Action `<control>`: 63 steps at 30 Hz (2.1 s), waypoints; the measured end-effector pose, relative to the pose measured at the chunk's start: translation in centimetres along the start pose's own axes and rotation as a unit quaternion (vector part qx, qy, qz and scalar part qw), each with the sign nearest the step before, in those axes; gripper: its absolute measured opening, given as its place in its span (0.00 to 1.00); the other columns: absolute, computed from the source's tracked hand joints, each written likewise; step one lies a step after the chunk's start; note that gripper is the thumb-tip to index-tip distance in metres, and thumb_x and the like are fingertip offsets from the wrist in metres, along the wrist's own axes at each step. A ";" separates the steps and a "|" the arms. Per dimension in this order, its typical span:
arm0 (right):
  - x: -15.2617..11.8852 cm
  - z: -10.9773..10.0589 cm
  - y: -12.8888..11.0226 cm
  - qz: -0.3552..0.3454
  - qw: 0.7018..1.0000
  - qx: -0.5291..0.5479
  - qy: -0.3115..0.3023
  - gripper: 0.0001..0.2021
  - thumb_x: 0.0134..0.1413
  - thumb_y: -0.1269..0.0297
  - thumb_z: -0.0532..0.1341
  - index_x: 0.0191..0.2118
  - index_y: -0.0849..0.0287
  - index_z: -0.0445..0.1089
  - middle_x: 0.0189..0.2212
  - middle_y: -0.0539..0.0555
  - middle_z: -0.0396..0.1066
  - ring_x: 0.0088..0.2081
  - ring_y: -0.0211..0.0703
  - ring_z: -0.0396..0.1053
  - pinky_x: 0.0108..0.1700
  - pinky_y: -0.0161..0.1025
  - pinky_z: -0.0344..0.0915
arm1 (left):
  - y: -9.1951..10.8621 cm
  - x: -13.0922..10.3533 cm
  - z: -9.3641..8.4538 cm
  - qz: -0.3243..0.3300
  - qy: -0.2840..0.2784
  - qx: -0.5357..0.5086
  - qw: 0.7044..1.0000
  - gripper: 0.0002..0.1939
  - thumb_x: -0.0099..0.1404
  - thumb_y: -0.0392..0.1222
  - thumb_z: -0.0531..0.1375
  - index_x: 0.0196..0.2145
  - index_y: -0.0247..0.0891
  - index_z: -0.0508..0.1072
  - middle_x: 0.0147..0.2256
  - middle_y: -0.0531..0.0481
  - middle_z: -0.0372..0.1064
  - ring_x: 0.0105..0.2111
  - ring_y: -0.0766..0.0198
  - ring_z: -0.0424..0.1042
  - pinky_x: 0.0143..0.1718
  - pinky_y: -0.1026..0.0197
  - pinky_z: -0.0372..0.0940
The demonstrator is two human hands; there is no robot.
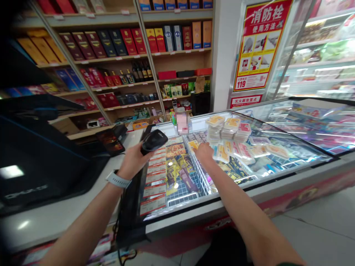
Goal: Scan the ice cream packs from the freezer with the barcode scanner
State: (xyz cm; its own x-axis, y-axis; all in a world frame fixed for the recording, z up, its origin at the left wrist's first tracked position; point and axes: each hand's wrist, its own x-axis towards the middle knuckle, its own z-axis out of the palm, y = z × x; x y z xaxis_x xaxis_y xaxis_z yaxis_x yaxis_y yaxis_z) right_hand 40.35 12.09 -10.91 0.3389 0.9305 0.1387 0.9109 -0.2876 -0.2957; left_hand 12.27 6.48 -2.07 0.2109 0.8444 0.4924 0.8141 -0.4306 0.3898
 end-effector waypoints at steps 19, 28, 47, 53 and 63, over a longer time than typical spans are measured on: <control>-0.5 1.9 -0.4 -0.025 0.997 0.073 0.029 0.26 0.52 0.44 0.60 0.45 0.62 0.70 0.44 0.65 0.71 0.45 0.57 0.72 0.44 0.46 0.67 | 4.1 1.6 5.4 0.035 0.071 -0.164 0.983 0.14 0.57 0.39 0.62 0.42 0.38 0.73 0.34 0.49 0.75 0.35 0.59 0.73 0.37 0.62 0.65; 0.1 3.1 0.9 -0.089 0.964 0.239 0.076 0.14 0.56 0.62 0.58 0.48 0.59 0.68 0.39 0.56 0.75 0.38 0.47 0.74 0.43 0.41 0.67 | 2.9 0.6 6.0 0.023 0.037 -0.163 0.986 0.16 0.59 0.42 0.61 0.46 0.39 0.72 0.39 0.48 0.76 0.40 0.58 0.74 0.41 0.60 0.65; 1.9 2.9 2.1 -0.041 0.765 0.640 0.066 0.19 0.45 0.52 0.65 0.39 0.59 0.66 0.31 0.52 0.74 0.30 0.41 0.75 0.38 0.44 0.75 | 1.2 0.5 7.6 0.012 -0.060 -0.094 0.994 0.14 0.58 0.42 0.61 0.43 0.39 0.74 0.40 0.47 0.76 0.40 0.57 0.74 0.41 0.59 0.65; 2.4 2.0 2.8 -0.033 0.743 0.662 0.093 0.21 0.43 0.50 0.66 0.39 0.59 0.67 0.30 0.50 0.72 0.29 0.39 0.74 0.36 0.42 0.75 | 1.2 0.4 8.0 0.015 -0.085 -0.059 0.995 0.14 0.59 0.43 0.61 0.44 0.40 0.73 0.39 0.47 0.76 0.40 0.56 0.74 0.41 0.59 0.66; 2.3 2.3 2.7 -0.055 0.742 0.659 0.110 0.17 0.45 0.53 0.65 0.38 0.58 0.68 0.32 0.51 0.72 0.28 0.38 0.73 0.34 0.41 0.74 | 0.9 0.3 8.4 0.031 -0.055 -0.009 0.998 0.17 0.59 0.42 0.61 0.47 0.40 0.72 0.38 0.47 0.76 0.39 0.55 0.75 0.37 0.61 0.65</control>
State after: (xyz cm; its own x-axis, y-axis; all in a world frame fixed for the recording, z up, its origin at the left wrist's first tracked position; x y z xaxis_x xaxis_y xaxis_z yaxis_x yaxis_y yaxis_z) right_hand 43.05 13.93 -13.53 0.4422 0.8303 0.3391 -0.0356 0.3940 -0.9184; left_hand 17.65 9.06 -8.11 0.3194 0.8451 0.4286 0.7877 -0.4882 0.3757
